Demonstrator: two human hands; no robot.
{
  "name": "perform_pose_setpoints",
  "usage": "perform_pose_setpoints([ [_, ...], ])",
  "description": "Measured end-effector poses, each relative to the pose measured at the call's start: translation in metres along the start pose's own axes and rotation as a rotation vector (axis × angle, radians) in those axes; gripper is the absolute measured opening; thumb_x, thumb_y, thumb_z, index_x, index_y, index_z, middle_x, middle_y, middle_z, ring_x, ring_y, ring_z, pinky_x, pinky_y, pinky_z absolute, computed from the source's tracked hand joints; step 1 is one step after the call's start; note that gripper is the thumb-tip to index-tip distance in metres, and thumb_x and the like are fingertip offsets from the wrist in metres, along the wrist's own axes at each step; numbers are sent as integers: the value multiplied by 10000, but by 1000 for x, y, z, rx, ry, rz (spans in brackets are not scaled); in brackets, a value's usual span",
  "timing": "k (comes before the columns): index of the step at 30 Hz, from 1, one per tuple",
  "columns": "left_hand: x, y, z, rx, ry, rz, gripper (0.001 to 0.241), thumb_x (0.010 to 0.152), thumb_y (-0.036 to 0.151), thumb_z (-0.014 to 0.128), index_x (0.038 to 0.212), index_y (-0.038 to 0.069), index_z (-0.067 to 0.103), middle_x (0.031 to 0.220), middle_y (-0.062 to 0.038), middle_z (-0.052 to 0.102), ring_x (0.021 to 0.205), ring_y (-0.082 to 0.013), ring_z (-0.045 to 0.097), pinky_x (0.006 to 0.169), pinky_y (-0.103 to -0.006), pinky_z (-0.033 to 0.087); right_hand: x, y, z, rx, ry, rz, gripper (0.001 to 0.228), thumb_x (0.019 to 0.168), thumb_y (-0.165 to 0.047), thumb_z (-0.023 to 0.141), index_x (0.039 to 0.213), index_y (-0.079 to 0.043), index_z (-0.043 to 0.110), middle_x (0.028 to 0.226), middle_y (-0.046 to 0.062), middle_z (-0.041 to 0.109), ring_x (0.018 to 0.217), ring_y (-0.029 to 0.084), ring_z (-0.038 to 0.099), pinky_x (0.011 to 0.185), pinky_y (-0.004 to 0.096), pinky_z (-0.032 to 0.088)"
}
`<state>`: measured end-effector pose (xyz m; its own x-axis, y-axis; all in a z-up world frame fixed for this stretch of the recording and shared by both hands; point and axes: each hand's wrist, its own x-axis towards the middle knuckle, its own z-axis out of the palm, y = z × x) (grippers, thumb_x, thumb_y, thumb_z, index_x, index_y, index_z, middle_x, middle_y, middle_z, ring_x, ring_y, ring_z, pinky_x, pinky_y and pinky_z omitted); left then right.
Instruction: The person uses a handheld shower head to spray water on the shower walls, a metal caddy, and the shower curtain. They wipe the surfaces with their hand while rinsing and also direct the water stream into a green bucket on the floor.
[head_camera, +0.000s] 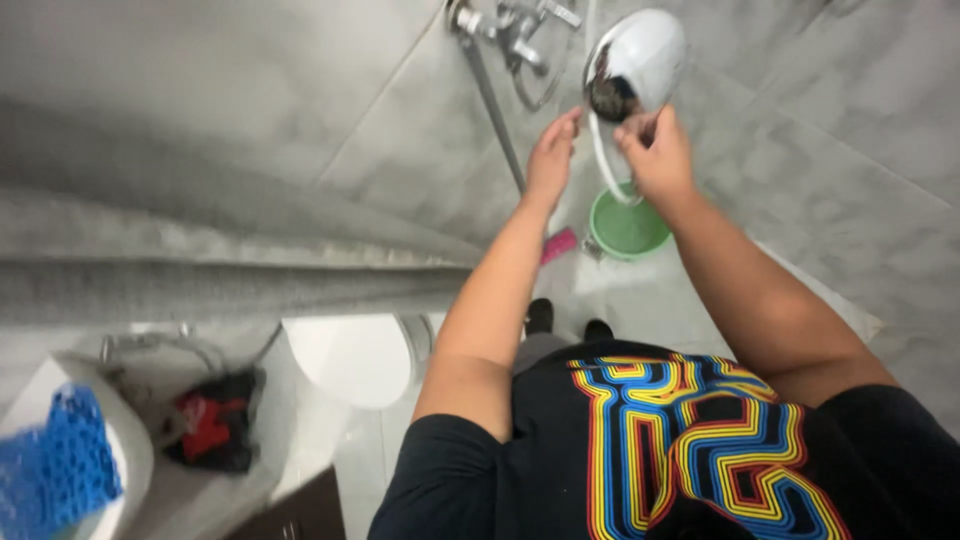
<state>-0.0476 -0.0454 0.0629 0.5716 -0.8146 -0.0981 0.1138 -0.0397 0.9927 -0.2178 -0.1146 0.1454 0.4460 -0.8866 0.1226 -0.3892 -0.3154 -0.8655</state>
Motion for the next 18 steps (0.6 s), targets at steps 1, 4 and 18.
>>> perform_pose_setpoints([
  [1, 6, 19, 14, 2, -20, 8, 326, 1133, 393, 524, 1391, 263, 675, 1398, -61, 660, 1337, -242, 596, 1091, -398, 518, -1, 3, 0, -1, 21, 2, 402, 985, -290, 810, 1085, -39, 513, 1021, 225, 680, 1019, 468, 656, 810, 562, 511],
  [4, 22, 63, 43, -409, 20, -119, 427, 1126, 366, 510, 1431, 79, 591, 1391, -181, 624, 1277, -342, 615, 1029, -511, 540, -11, 0, -5, 26, -2, 70, 394, 969, -354, 808, 1046, -96, 520, 958, 136, 688, 974, 378, 681, 812, 470, 513],
  [18, 60, 32, 133, -270, -948, 146, 449, 1083, 281, 561, 1428, -6, 564, 1391, -91, 639, 1263, -183, 581, 1136, -335, 438, 16, -46, -67, 471, 595, 11, 212, 1055, -110, 650, 1107, -47, 454, 967, 58, 576, 830, 128, 605, 775, 260, 531],
])
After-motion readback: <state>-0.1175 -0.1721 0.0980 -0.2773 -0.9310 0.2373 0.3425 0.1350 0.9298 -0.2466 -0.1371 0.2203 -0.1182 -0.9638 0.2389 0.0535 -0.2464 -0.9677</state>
